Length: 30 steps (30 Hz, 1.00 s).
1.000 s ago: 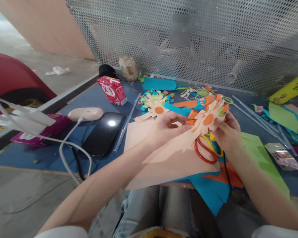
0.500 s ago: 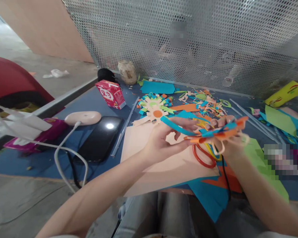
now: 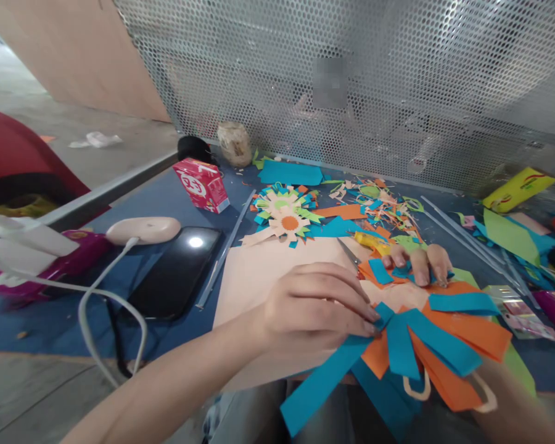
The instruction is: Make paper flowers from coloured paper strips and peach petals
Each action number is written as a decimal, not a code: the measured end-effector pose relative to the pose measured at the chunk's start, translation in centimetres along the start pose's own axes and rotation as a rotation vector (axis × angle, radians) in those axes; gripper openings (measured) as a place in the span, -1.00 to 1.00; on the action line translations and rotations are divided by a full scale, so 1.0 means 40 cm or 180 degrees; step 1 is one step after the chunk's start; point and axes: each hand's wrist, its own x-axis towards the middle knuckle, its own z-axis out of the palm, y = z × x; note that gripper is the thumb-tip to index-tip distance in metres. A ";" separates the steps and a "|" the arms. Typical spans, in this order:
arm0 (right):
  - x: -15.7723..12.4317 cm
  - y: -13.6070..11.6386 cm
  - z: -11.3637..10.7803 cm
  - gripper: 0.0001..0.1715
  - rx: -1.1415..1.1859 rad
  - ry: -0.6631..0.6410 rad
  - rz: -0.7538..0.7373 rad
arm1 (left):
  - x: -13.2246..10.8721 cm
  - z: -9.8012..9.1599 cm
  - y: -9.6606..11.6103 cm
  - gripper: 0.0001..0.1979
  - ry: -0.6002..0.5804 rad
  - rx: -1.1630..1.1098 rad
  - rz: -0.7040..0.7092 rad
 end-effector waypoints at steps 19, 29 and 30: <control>0.018 -0.025 0.032 -0.38 0.0613 -0.0032 0.0045 | -0.012 0.021 -0.040 -0.75 0.0031 0.0731 0.0448; 0.046 -0.029 0.043 -0.26 0.0603 -0.0448 -0.0128 | -0.016 0.028 -0.040 -0.84 0.0577 0.1313 0.0328; 0.046 -0.028 0.041 -0.27 0.0617 -0.0536 -0.0102 | -0.016 0.028 -0.041 -0.85 0.0617 0.1155 0.0248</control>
